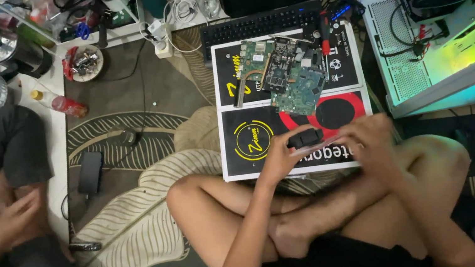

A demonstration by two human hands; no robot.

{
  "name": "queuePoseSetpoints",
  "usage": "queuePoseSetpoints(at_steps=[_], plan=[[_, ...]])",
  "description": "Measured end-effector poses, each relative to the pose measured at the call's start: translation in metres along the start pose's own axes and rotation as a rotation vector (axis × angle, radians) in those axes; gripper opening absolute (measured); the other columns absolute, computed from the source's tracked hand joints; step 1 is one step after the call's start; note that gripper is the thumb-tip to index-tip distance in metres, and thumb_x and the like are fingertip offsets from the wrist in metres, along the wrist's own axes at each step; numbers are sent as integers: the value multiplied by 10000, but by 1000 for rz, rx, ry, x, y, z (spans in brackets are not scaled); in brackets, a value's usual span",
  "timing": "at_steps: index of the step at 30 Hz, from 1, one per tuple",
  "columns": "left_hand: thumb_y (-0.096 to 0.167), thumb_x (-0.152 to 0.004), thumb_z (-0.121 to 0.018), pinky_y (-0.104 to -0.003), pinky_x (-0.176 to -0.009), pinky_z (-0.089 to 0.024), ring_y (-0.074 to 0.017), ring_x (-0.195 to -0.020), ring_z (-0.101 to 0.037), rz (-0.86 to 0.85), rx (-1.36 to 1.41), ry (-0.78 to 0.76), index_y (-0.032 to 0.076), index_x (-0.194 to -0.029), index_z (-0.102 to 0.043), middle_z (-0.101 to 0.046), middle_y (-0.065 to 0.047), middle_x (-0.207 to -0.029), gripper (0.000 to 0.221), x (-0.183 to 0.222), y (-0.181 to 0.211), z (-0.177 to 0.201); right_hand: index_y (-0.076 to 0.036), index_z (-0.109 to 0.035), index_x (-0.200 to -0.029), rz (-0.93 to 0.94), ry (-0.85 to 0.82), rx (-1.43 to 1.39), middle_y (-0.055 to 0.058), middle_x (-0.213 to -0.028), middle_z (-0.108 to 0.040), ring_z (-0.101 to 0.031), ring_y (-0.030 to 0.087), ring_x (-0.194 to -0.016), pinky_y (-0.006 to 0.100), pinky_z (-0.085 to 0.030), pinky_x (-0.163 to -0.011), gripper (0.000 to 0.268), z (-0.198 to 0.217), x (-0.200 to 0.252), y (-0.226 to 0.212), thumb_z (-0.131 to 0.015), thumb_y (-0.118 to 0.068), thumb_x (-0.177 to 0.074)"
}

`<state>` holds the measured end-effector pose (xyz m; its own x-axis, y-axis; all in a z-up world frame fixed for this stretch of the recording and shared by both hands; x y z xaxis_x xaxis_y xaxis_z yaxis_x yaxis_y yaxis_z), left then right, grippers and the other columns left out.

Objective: The person is repairing a computer motherboard by inspecting and manipulating small electronic components.

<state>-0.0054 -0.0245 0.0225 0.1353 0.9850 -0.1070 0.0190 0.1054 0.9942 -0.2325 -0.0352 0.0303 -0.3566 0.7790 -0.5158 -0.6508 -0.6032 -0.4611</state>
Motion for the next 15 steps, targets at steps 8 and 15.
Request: queuePoseSetpoints(at_steps=[8,15], plan=[[165,-740,-914,-380,-999,-506,-248,-1133,-677,40,11,22,85,-1177,-752,-759,-138,-1112,473,-1,-9,0,-183,-748,-943,-26,34,-15,41,-935,-635,-591,280,-866,414,-386,-917,31,27,25,38,-732,-200,-964],[79,-730,-884,-412,-1025,-500,-300,-1161,-672,21,-17,10,105,-1216,-739,-747,-150,-1150,508,-2,-24,2,-158,-693,-893,-71,88,-246,35,-779,-626,-590,295,-724,363,-429,-869,233,0,-3,-13,-605,-300,-1054]])
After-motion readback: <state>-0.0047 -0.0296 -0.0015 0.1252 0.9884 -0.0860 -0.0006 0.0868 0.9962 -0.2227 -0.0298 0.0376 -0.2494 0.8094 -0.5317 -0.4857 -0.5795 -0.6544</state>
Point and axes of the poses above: each hand's wrist, its own x-axis away from the middle knuckle, its own z-axis out of the back of the hand, y = z × x, the point moved 3 cm from there along -x, towards the middle knuckle
